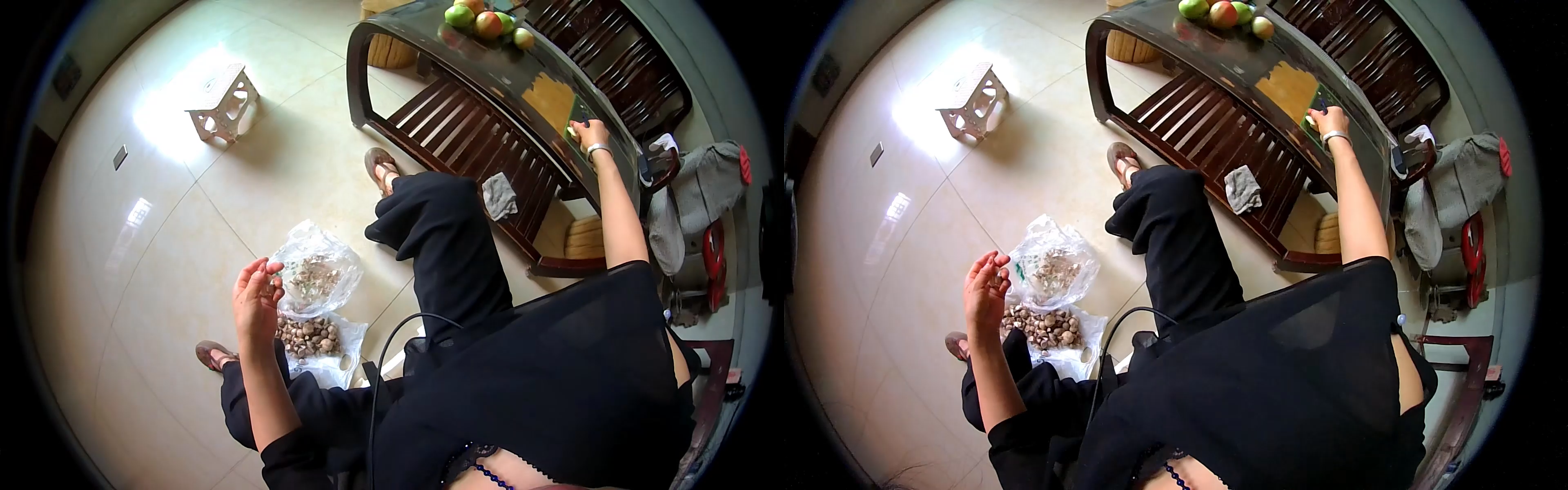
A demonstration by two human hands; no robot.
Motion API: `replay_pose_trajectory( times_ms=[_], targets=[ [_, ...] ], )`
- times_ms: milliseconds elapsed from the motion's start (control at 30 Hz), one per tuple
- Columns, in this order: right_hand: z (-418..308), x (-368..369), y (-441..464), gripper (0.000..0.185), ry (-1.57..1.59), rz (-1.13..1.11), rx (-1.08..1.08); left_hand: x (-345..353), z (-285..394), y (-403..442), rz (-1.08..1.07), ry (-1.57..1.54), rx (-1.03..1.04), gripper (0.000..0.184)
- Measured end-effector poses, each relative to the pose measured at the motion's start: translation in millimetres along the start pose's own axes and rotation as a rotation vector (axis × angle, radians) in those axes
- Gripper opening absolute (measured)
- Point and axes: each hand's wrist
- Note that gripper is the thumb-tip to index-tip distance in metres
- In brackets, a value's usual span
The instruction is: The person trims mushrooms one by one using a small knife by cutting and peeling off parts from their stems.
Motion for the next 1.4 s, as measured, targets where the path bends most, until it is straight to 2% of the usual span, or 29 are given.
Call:
replay_pose_trajectory(
  times_ms=[133,200,233,333,367,400,533,600,667,733,833,933,1033,1233,1400],
  targets=[
    [-15,-11,6,0.035,0.07,0.099,-0.05,4,5,-5,0.022,0.005,0.0,0.02],
    [-37,-16,3,0.034,0.162,0.072,-0.171,4,4,-4,0.018,0.001,0.007,0.018],
    [-60,-14,-7,0.031,0.332,0.077,-0.297,2,0,-2,0.007,0.003,0.003,0.018],
    [-148,-15,-81,0.019,0.79,-0.222,-0.503,-2,-1,-4,-0.001,0.01,-0.016,0.022],
    [-178,-22,-115,0.02,0.784,-0.358,-0.58,2,0,-7,0.04,-0.005,-0.037,0.023],
    [-205,-24,-150,0.02,0.774,-0.491,-0.658,-3,-3,-5,-0.01,-0.009,-0.014,0.023],
    [-281,5,-267,0.02,0.701,-0.709,-1.02,-8,-3,-3,-0.047,-0.037,-0.003,0.023],
    [-302,28,-305,0.026,0.662,-0.777,-1.204,-7,-3,-2,0.055,-0.05,0.038,0.025],
    [-313,61,-334,0.025,0.744,-0.883,-1.166,-8,2,-1,0.072,-0.096,0.015,0.026],
    [-322,59,-351,0.021,0.672,-1.08,-1.107,-7,6,-3,0.071,-0.148,-0.004,0.028],
    [-323,70,-363,0.02,0.775,-1.251,-1.031,-6,11,-7,0.074,-0.193,-0.07,0.031],
    [-318,73,-367,0.018,0.783,-1.292,-1.051,-4,12,-9,0.071,-0.185,-0.07,0.031],
    [-321,68,-365,0.018,0.811,-1.214,-1.194,-4,14,-11,0.065,-0.187,-0.067,0.029],
    [-319,53,-368,0.019,0.845,-1.261,-1.081,-1,9,-11,0.055,-0.176,-0.009,0.027],
    [-316,56,-372,0.019,0.911,-1.239,-1.134,-1,9,-12,0.029,-0.182,-0.001,0.025]
  ],
)
Point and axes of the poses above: each hand's wrist, its own y-axis towards the middle knuckle, its own x-axis out of the palm, z = x × y, and after that the axes turned 4 degrees about x, right-handed
